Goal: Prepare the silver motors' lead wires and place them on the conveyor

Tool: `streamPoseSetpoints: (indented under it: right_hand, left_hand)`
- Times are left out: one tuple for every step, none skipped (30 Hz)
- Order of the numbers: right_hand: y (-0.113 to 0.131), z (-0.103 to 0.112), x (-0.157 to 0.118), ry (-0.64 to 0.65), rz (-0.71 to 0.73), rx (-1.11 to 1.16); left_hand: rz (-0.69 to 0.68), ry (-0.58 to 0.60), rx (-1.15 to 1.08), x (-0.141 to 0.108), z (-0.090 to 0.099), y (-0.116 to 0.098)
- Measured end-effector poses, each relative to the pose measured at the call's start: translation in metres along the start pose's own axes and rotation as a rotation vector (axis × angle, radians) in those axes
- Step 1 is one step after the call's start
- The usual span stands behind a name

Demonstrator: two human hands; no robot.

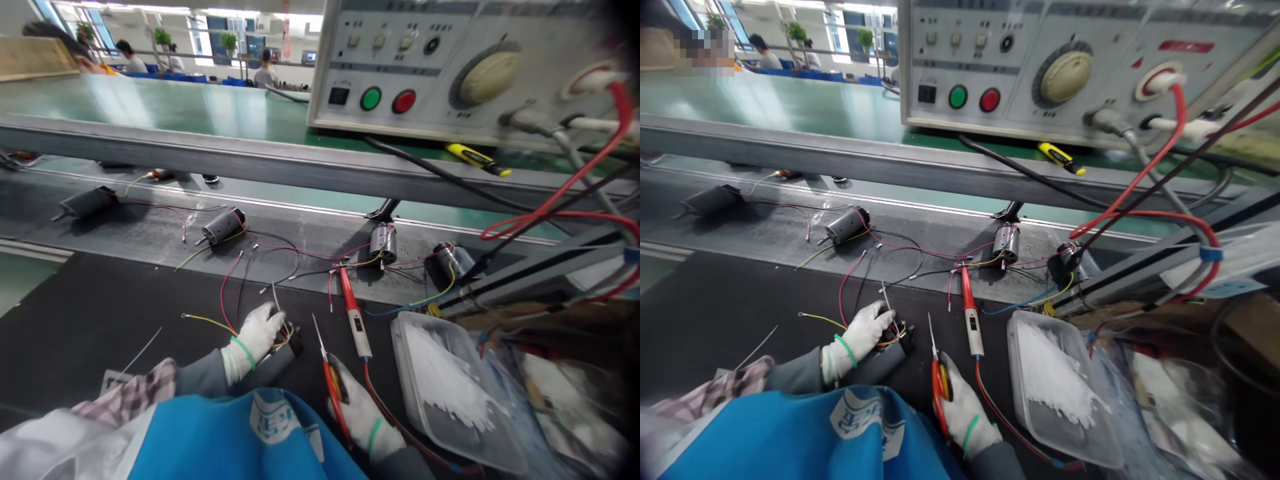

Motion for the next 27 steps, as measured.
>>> streamPoseSetpoints:
  right_hand:
    - [0.004,-0.003,-0.002,0.032,0.085,0.116]
    - [0.009,-0.006,-0.004,0.071,0.144,0.179]
    - [0.014,-0.008,-0.006,0.112,0.171,0.183]
    - [0.019,-0.009,-0.008,0.144,0.171,0.145]
    - [0.022,-0.008,-0.01,0.159,0.161,0.077]
    - [0.025,-0.005,-0.012,0.165,0.151,-0.008]
    - [0.028,-0.001,-0.013,0.158,0.148,-0.096]
    - [0.03,0.004,-0.014,0.145,0.149,-0.175]
    - [0.032,0.009,-0.015,0.132,0.155,-0.24]
    - [0.033,0.014,-0.015,0.123,0.161,-0.294]
    - [0.035,0.018,-0.016,0.119,0.162,-0.342]
    - [0.036,0.021,-0.016,0.114,0.155,-0.389]
    - [0.038,0.025,-0.016,0.107,0.146,-0.435]
    - [0.04,0.027,-0.016,0.098,0.14,-0.479]
    - [0.042,0.029,-0.016,0.088,0.136,-0.522]
    - [0.045,0.031,-0.016,0.081,0.133,-0.559]
    - [0.047,0.032,-0.017,0.078,0.13,-0.587]
    - [0.048,0.034,-0.017,0.083,0.126,-0.604]
    - [0.048,0.035,-0.017,0.09,0.115,-0.611]
    - [0.047,0.036,-0.018,0.095,0.094,-0.612]
    - [0.043,0.037,-0.018,0.095,0.065,-0.609]
    - [0.038,0.038,-0.018,0.091,0.03,-0.608]
    - [0.031,0.038,-0.019,0.086,-0.005,-0.614]
    - [0.023,0.038,-0.019,0.082,-0.036,-0.629]
    - [0.016,0.037,-0.019,0.082,-0.063,-0.655]
    - [0.01,0.035,-0.018,0.086,-0.086,-0.691]
    - [0.006,0.033,-0.017,0.085,-0.103,-0.739]
  left_hand:
    - [-0.005,-0.02,-0.035,0.0,0.0,0.002]
    - [-0.022,-0.025,-0.051,0.0,0.0,0.003]
    - [-0.04,-0.025,-0.057,0.0,0.0,0.003]
    - [-0.058,-0.018,-0.057,0.001,0.0,0.002]
    - [-0.073,-0.015,-0.054,0.001,0.001,0.002]
    - [-0.091,-0.008,-0.047,0.002,0.002,0.0]
    - [-0.115,0.003,-0.032,0.002,0.003,-0.001]
    - [-0.148,0.017,-0.005,0.002,0.005,-0.003]
    - [-0.188,0.035,0.032,0.003,0.006,-0.005]
    - [-0.233,0.053,0.077,0.002,0.008,-0.007]
    - [-0.278,0.068,0.128,0.002,0.008,-0.008]
    - [-0.322,0.08,0.181,0.002,0.008,-0.01]
    - [-0.364,0.084,0.232,0.002,0.007,-0.011]
    - [-0.403,0.089,0.276,0.003,0.006,-0.013]
    - [-0.438,0.094,0.314,0.003,0.004,-0.013]
    - [-0.465,0.093,0.343,0.004,0.004,-0.014]
    - [-0.484,0.082,0.362,0.004,0.006,-0.014]
    - [-0.495,0.061,0.376,0.004,0.011,-0.013]
    - [-0.492,0.042,0.398,0.002,0.02,-0.011]
    - [-0.476,0.041,0.446,-0.001,0.034,-0.008]
    - [-0.443,0.078,0.528,-0.005,0.052,-0.004]
    - [-0.386,0.143,0.637,-0.011,0.072,0.0]
    - [-0.31,0.269,0.793,-0.018,0.092,0.005]
    - [-0.19,0.417,0.945,-0.025,0.111,0.009]
    - [-0.059,0.497,1.065,-0.032,0.127,0.012]
    - [0.012,0.525,1.13,-0.038,0.138,0.013]
    - [0.011,0.521,1.143,-0.041,0.142,0.011]
Point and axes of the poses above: each hand's wrist, its own x-axis towards the middle knuckle, its own z-axis out of the back of the hand, y = z × x, the point moved 1 cm from there along x, towards the middle knuckle, and after that the axes turned 5 degrees about y, right-handed, at the moved point
